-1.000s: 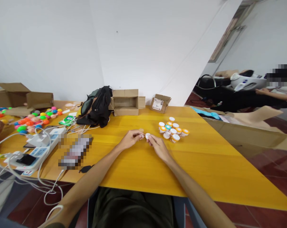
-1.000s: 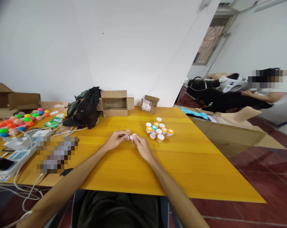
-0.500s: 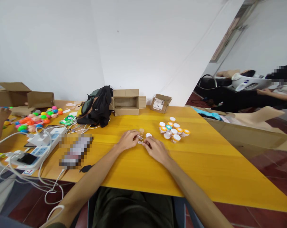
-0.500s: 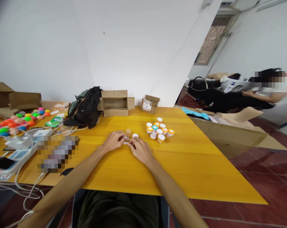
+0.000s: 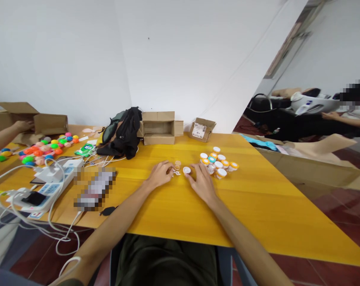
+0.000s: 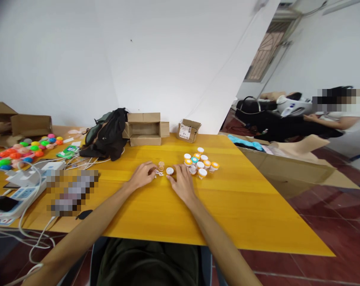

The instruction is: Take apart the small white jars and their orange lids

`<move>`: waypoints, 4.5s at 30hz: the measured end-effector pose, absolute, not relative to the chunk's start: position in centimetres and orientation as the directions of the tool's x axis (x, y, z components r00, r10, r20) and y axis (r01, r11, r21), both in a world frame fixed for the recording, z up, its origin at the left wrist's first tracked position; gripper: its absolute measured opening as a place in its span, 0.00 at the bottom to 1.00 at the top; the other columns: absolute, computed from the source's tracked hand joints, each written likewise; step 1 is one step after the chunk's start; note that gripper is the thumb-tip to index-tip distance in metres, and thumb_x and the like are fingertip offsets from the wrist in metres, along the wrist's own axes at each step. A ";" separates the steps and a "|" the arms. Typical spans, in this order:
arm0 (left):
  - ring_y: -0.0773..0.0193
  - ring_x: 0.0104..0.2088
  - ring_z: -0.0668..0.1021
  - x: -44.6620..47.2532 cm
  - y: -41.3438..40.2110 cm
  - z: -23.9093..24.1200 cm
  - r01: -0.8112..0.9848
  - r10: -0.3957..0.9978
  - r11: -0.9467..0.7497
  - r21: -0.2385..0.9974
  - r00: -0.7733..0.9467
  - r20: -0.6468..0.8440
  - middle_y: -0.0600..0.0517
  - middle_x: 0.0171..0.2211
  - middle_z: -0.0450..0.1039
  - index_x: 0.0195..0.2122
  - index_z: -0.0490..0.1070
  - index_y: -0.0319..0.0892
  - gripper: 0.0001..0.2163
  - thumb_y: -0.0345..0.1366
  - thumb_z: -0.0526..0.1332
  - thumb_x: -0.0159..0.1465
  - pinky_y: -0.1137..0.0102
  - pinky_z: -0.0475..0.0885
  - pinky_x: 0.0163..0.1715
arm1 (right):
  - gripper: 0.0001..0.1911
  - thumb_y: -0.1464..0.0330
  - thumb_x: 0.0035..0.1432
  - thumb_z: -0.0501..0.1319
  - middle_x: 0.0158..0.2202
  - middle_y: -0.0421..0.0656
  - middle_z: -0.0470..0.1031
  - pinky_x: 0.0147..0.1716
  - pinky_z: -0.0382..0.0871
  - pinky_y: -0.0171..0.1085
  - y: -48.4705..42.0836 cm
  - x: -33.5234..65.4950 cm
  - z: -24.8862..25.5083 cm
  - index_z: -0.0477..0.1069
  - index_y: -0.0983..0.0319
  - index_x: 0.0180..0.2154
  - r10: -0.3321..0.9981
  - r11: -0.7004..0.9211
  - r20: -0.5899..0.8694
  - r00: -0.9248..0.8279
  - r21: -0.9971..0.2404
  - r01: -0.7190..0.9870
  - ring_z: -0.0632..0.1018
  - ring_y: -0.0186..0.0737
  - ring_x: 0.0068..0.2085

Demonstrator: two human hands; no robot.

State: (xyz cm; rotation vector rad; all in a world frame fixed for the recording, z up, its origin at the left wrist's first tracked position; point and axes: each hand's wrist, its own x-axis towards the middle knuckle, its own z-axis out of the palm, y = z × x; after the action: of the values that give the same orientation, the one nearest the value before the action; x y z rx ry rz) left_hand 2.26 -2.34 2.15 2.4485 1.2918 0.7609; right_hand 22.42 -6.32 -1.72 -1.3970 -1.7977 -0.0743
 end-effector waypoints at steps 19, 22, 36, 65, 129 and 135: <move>0.58 0.41 0.77 2.9 -3.4 2.1 0.395 0.629 -0.766 0.508 0.623 0.465 0.48 0.41 0.75 0.46 0.73 0.45 0.10 0.41 0.62 0.66 0.64 0.73 0.45 | 0.11 0.70 0.56 0.59 0.41 0.44 0.79 0.40 0.76 0.45 -7.3 21.5 -0.5 0.69 0.55 0.43 0.864 0.458 0.484 -0.138 -0.643 0.614 0.79 0.47 0.39; 0.59 0.40 0.77 2.9 -3.4 2.0 0.374 0.647 -0.740 0.559 0.620 0.443 0.49 0.40 0.75 0.46 0.73 0.44 0.10 0.41 0.62 0.66 0.66 0.73 0.43 | 0.10 0.69 0.58 0.59 0.40 0.43 0.78 0.40 0.76 0.44 -7.3 21.5 -0.4 0.69 0.55 0.43 0.855 0.482 0.496 -0.150 -0.654 0.583 0.79 0.46 0.39; 0.59 0.43 0.76 3.0 -3.7 2.4 0.293 0.642 -0.729 0.619 0.607 0.469 0.47 0.45 0.73 0.50 0.70 0.44 0.12 0.38 0.59 0.67 0.66 0.74 0.45 | 0.12 0.59 0.53 0.65 0.38 0.43 0.80 0.37 0.75 0.42 -6.8 21.1 -0.1 0.70 0.57 0.38 0.919 0.385 0.395 -0.019 -0.883 0.267 0.78 0.42 0.35; 0.60 0.42 0.74 2.8 -3.5 2.7 0.199 0.587 -0.732 0.651 0.668 0.457 0.46 0.46 0.70 0.57 0.70 0.47 0.15 0.39 0.54 0.71 0.66 0.72 0.47 | 0.21 0.50 0.47 0.71 0.36 0.41 0.82 0.37 0.74 0.40 -6.5 21.9 0.3 0.80 0.57 0.37 0.976 0.166 0.170 -0.136 -0.985 -0.037 0.78 0.42 0.36; 0.51 0.50 0.70 2.5 -3.3 2.3 0.419 0.507 -0.860 0.291 0.771 0.385 0.45 0.49 0.68 0.37 0.71 0.44 0.14 0.46 0.70 0.58 0.58 0.66 0.51 | 0.15 0.58 0.49 0.73 0.39 0.43 0.82 0.55 0.74 0.52 -6.1 23.3 -0.2 0.81 0.56 0.39 1.000 -0.009 -0.001 -0.022 -0.938 -0.345 0.82 0.48 0.46; 0.50 0.50 0.69 2.0 -2.9 2.2 0.457 0.533 -0.845 0.277 0.760 0.371 0.46 0.48 0.68 0.40 0.71 0.44 0.15 0.47 0.69 0.59 0.56 0.65 0.51 | 0.12 0.59 0.52 0.72 0.38 0.44 0.82 0.56 0.74 0.53 -5.9 23.4 -0.3 0.81 0.56 0.38 0.999 -0.029 -0.021 -0.027 -0.934 -0.355 0.82 0.49 0.47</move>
State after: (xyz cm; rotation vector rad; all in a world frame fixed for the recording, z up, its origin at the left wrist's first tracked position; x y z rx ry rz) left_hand 2.01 -2.93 2.16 2.7861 0.7895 0.6645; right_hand 23.37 -5.95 -0.32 -0.9433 -0.9406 1.3947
